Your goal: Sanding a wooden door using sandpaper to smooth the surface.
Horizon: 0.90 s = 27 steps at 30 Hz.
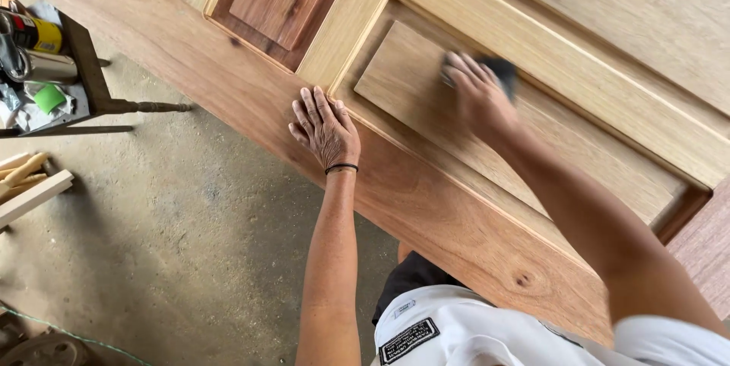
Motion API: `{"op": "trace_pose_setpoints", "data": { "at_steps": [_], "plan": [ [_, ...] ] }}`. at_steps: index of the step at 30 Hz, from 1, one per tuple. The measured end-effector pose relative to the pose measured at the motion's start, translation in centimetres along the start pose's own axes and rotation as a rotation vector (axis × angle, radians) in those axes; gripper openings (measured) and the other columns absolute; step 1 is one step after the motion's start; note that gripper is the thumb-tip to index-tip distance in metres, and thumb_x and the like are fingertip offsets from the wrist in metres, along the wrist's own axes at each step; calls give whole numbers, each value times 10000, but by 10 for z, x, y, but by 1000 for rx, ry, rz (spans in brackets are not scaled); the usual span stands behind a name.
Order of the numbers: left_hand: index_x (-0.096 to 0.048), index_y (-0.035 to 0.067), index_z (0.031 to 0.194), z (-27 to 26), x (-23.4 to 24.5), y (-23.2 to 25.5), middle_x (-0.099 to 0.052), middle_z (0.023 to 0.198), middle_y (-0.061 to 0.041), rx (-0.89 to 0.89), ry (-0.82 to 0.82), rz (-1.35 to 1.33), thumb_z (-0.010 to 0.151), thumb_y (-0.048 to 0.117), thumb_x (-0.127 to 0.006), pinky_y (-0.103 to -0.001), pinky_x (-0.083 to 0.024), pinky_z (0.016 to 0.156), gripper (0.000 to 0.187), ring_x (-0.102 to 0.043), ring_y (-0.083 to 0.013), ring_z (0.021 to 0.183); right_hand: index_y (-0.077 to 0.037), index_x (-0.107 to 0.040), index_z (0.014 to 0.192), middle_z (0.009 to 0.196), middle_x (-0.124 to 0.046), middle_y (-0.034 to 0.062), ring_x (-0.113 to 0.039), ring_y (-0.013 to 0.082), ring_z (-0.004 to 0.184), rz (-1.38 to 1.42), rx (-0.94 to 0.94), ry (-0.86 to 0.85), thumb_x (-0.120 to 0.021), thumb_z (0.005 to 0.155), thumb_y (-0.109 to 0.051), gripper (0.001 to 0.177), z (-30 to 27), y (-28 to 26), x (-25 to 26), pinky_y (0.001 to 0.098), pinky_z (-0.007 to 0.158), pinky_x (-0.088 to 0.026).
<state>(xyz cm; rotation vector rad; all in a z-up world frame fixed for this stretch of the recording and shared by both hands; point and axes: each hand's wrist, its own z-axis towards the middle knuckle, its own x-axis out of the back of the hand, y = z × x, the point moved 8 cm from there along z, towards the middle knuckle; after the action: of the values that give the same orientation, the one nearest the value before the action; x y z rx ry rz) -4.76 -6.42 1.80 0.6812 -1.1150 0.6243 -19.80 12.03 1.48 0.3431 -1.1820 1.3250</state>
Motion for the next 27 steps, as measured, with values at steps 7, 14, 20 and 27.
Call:
{"op": "trace_pose_setpoints", "data": {
  "at_steps": [7, 14, 20, 27],
  "plan": [
    [-361, 116, 1239, -1, 0, 1, -330, 1302, -93, 13, -18, -7, 885, 339, -345, -525, -230, 930, 418, -273, -320, 1213, -73, -576, 1062, 1104, -550, 62, -515, 238, 1024, -129, -182, -126, -609, 693, -68, 371, -98, 57, 43, 323, 884, -391],
    [-337, 109, 1256, 2, 2, 2, -312, 1314, -101, 38, -69, -32, 885, 330, -346, -531, -206, 941, 431, -263, -326, 1218, -66, -631, 949, 841, -521, 125, -505, 323, 822, 134, -180, -69, -578, 707, -65, 248, 41, 52, -47, 371, 725, -427],
    [-388, 128, 1238, 3, 1, -2, -333, 1318, -58, 41, -32, -44, 894, 345, -314, -522, -192, 960, 414, -274, -287, 1232, -142, -325, 689, 860, -344, 22, -323, 130, 805, 687, -847, -326, -338, 839, -25, 190, 102, 25, -53, 250, 694, -318],
    [-401, 116, 1229, 2, 6, 3, -351, 1303, -80, 13, -13, -24, 888, 336, -332, -527, -219, 951, 412, -308, -299, 1210, 67, -555, 1080, 970, -530, 200, -503, 302, 841, 90, -444, -288, -495, 849, 11, 245, -82, 48, 76, 352, 734, -440]
  ]
}}
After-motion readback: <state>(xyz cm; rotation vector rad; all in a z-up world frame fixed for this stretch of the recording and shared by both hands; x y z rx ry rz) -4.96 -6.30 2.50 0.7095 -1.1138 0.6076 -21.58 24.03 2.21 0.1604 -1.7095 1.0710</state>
